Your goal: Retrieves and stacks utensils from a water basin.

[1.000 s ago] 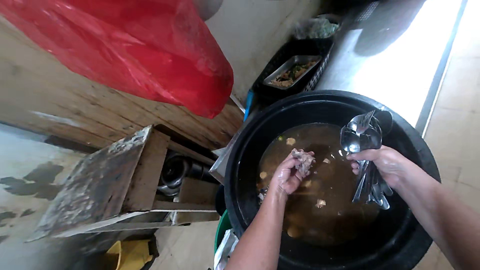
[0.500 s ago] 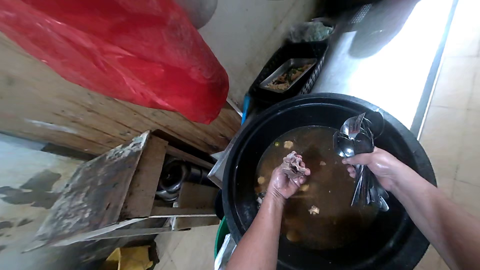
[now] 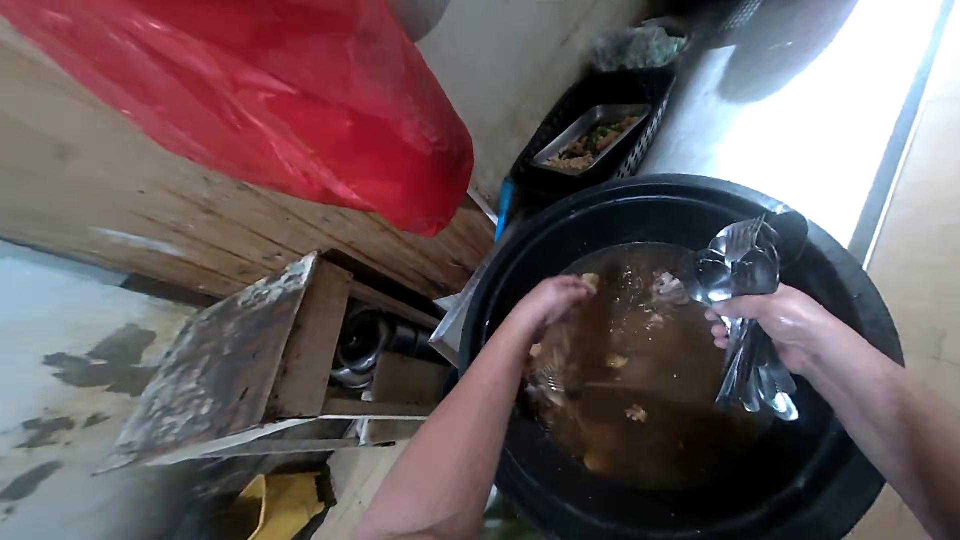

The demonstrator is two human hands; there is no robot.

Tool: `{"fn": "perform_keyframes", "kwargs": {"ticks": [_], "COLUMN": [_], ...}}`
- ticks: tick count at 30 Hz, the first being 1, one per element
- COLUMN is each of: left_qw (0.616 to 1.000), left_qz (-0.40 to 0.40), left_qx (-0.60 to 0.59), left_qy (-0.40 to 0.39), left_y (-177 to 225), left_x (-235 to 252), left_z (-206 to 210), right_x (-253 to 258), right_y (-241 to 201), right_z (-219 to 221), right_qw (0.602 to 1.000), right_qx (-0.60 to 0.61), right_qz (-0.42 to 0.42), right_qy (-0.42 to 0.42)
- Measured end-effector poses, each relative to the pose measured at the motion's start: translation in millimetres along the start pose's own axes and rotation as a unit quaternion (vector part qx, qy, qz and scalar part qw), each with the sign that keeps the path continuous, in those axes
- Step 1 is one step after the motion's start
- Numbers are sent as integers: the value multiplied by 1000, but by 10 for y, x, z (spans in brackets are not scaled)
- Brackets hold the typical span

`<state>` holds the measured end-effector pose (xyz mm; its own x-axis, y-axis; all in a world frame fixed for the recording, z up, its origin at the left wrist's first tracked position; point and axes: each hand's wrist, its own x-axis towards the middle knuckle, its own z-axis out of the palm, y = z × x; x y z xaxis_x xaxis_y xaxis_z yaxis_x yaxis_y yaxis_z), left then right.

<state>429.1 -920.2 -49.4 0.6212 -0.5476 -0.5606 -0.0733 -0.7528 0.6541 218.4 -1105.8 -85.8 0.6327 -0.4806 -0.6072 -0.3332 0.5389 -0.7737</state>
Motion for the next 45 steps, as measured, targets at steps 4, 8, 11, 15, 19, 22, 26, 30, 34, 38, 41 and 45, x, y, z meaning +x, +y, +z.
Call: {"fn": "perform_keyframes", "kwargs": {"ticks": [4, 8, 11, 15, 19, 22, 26, 30, 34, 38, 41, 45], "left_qw": [898, 847, 842, 874, 917, 949, 983, 967, 953, 942, 834, 828], "left_qz": [-118, -161, -115, -52, 36, 60, 8, -20, 84, 10, -170, -164], "left_qx": [415, 501, 518, 473, 385, 263, 20, -223, -189, 305, 517, 527], "left_qy": [-80, -76, -99, -100, -100, -161, -181, -123, -220, -141, -90, -95], "left_y": [-381, -717, -624, -231, 327, 784, 1050, 903, 603, 139, -399, -809], "left_x": [-80, -187, -355, -651, -825, -837, -573, -231, -144, -68, -116, -185], "left_z": [211, 634, 836, 914, 699, 550, 579, 579, 420, 246, 403, 550], "right_x": [41, 63, 37, -25, -18, -52, -71, -62, -10, 21, 9, 0], "right_y": [30, 29, 30, 22, -7, -2, 37, 53, 59, 37, 9, -11], "right_z": [-14, -13, -11, 4, -57, -53, -7, -34, -41, -14, 13, -3], "right_qw": [1000, 1000, 1000, 1000, 997, 996, 997, 995, 994, 996, 999, 998], "right_qx": [5, -16, -22, 5, 45, 53, 33, 39, -38, -65, -6, 51], "right_qz": [10, 9, 8, 3, 12, -2, -2, 10, 16, 5, 0, -2], "right_qy": [-15, 0, 5, -11, -54, -72, -75, -89, -101, -58, -36, -23]}}
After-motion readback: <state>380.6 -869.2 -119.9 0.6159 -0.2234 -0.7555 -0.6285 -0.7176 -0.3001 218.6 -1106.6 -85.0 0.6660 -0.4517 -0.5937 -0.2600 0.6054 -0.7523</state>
